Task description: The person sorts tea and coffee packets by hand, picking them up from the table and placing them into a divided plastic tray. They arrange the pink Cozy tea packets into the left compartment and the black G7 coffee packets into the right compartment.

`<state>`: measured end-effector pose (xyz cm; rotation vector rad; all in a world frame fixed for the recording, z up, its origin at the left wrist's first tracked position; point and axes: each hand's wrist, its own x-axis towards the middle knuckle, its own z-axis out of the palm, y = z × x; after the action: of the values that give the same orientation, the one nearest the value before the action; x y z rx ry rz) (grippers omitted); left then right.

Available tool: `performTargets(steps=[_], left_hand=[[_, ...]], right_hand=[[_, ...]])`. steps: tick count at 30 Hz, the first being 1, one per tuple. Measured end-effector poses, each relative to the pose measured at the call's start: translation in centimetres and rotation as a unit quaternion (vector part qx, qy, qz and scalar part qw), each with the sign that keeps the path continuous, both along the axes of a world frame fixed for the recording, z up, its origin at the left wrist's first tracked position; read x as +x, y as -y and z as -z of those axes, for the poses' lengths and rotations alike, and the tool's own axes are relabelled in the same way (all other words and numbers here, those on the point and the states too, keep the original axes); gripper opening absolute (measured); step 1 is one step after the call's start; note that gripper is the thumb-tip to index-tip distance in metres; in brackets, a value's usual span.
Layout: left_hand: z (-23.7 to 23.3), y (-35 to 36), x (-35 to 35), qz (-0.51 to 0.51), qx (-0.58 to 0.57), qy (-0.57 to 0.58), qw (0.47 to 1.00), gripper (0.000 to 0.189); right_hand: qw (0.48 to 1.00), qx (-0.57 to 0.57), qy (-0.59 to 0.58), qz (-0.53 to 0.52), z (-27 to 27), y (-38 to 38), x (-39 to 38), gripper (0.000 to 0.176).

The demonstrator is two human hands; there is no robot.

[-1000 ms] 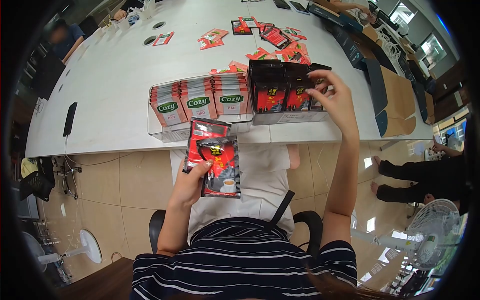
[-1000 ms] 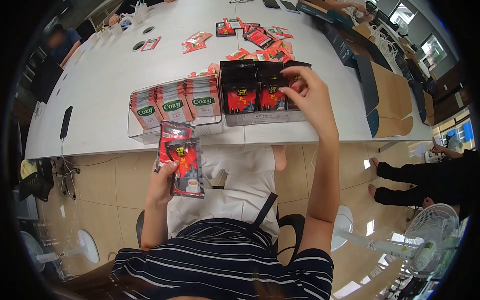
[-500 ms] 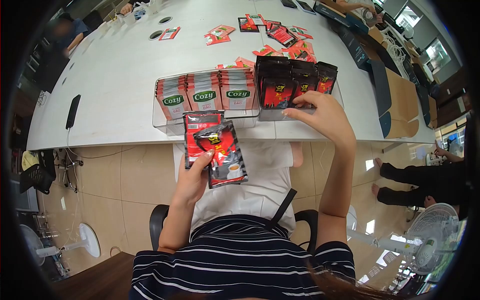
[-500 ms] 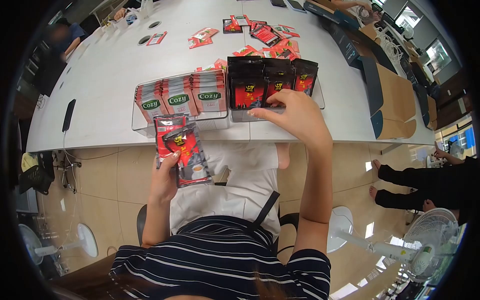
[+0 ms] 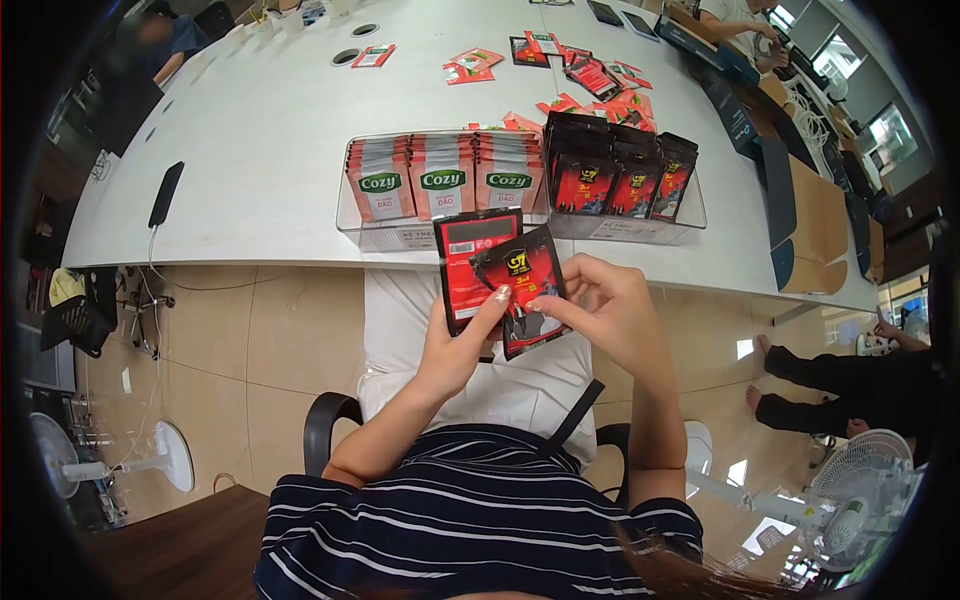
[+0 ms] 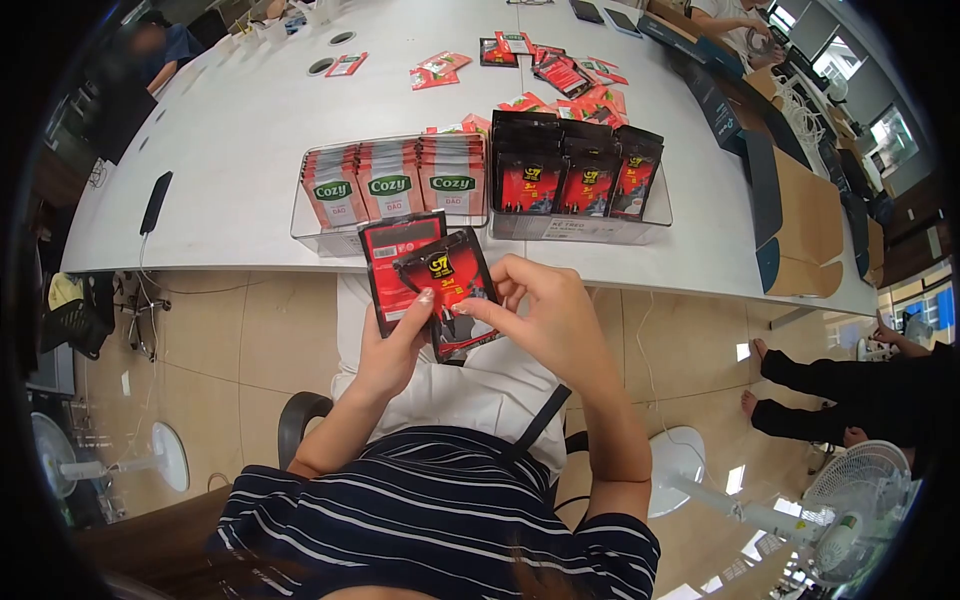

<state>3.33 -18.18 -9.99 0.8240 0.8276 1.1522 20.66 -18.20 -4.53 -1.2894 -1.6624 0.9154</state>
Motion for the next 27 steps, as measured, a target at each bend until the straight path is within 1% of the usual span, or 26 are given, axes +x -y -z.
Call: performTargets(steps=[1,3,4,5,6,7,8,9,11,13,15,16,17,18,19,22,23,25,26,27], left_hand=[[0.7,0.0,-0.5,0.011,0.000,0.016,1.000,0.026],[0.4,0.3,-1.0,0.021,0.013,0.039,0.999,0.029],[0.3,0.5,-1.3,0.027,0.020,0.051,0.998,0.030],[0.8,0.4,-1.6,0.035,0.042,0.017,0.998,0.037],[0.0,0.4,-1.6,0.049,0.051,0.023,0.997,0.040],[-1.3,0.5,-1.6,0.063,0.061,0.030,0.996,0.042],[-2.1,0.5,-1.7,0.078,0.071,0.035,0.994,0.044],[-1.7,0.4,-2.1,0.085,0.095,-0.004,0.992,0.048],[-2.0,0.6,-2.7,0.065,0.107,-0.014,0.992,0.047],[-2.4,1.0,-3.2,0.029,0.118,-0.024,0.992,0.047],[-3.0,1.6,-3.7,0.001,0.135,-0.016,0.991,0.047],[-3.3,1.9,-4.0,-0.013,0.141,-0.011,0.990,0.047],[-3.4,2.2,-4.4,-0.028,0.142,-0.009,0.989,0.047],[-3.8,2.5,-4.7,-0.032,0.159,-0.002,0.987,0.048],[-3.8,2.8,-5.2,-0.041,0.169,0.006,0.985,0.048],[-4.0,3.5,-6.5,-0.068,0.197,0.021,0.978,0.048],[-4.2,3.8,-6.9,-0.077,0.206,0.023,0.975,0.048],[-4.5,4.4,-7.8,-0.086,0.227,0.040,0.969,0.048],[-4.6,4.6,-8.2,-0.092,0.238,0.051,0.966,0.047],[-4.7,4.8,-8.6,-0.098,0.252,0.037,0.962,0.047]], right_hand=[[1.000,-0.011,-0.021,0.004,0.1,0.0,0.0,0.015],[0.997,-0.033,-0.065,0.015,0.0,0.3,0.1,0.014],[0.996,-0.016,-0.080,0.038,0.3,0.4,0.3,0.013],[0.994,0.002,-0.094,0.062,0.7,0.6,0.5,0.013],[0.990,0.021,-0.107,0.085,0.8,0.8,0.6,0.012],[0.981,0.025,-0.153,0.119,0.2,1.1,0.8,0.012],[0.968,0.072,-0.179,0.163,0.7,1.0,1.4,0.013],[0.949,0.118,-0.205,0.207,1.3,0.6,2.3,0.014],[0.910,0.227,-0.147,0.313,1.0,-0.4,4.0,0.019],[0.871,0.305,-0.163,0.348,1.3,-1.7,5.8,0.023],[0.854,0.345,-0.129,0.368,2.4,-3.8,7.7,0.032],[0.864,0.336,-0.111,0.358,2.5,-4.6,8.0,0.033],[0.891,0.284,-0.167,0.311,2.9,-5.1,8.0,0.038],[0.895,0.286,-0.165,0.299,4.3,-6.4,8.6,0.037],[0.902,0.276,-0.124,0.307,5.2,-7.1,8.8,0.038],[0.885,0.283,0.025,0.368,7.5,-8.8,8.9,0.044],[0.876,0.297,0.021,0.380,8.0,-9.1,8.7,0.048],[0.855,0.328,0.014,0.400,7.2,-9.3,7.7,0.056],[0.852,0.331,0.010,0.407,6.8,-9.0,7.2,0.057],[0.849,0.333,0.007,0.411,6.1,-8.8,6.7,0.059]])
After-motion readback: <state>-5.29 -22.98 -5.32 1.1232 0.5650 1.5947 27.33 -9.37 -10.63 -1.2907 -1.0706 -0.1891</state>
